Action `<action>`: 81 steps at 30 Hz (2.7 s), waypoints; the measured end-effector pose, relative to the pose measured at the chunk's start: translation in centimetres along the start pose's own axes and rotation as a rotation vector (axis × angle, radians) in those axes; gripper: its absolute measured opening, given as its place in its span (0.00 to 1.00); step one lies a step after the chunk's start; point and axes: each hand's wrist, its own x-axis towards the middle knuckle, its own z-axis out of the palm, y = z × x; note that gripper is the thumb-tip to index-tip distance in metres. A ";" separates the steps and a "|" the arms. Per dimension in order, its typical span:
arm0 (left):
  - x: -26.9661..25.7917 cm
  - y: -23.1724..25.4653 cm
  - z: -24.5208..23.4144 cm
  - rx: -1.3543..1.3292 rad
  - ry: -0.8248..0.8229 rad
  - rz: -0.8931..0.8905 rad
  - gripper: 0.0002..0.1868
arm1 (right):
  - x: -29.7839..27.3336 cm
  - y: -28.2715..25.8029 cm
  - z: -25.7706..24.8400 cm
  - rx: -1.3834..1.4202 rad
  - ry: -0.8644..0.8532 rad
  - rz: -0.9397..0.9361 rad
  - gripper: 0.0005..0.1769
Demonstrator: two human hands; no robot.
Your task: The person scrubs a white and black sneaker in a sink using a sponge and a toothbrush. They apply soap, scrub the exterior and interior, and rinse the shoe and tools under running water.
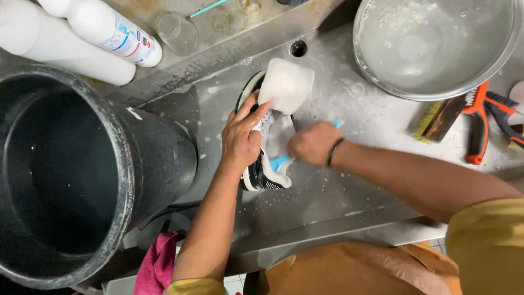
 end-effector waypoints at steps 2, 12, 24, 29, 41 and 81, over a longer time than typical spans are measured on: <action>0.2 -0.2 0.4 0.013 0.000 -0.004 0.37 | 0.8 4.2 0.4 -0.074 0.002 0.067 0.18; 0.9 0.5 0.3 -0.036 0.003 0.001 0.36 | -0.4 4.4 -2.4 -0.063 0.142 0.148 0.18; -0.5 -1.4 1.5 -0.146 -0.051 -0.119 0.39 | -1.9 -1.7 0.1 0.076 0.012 0.056 0.13; -1.5 -0.5 2.9 -0.089 -0.025 -0.112 0.40 | -1.6 3.0 -4.1 -0.024 -0.086 0.222 0.16; 1.1 2.6 3.3 0.101 -0.057 0.000 0.37 | -4.5 4.5 -4.5 -0.002 -0.267 0.259 0.16; 1.5 5.8 3.5 0.221 -0.030 0.005 0.35 | -3.9 3.7 -5.2 0.052 -0.507 0.313 0.21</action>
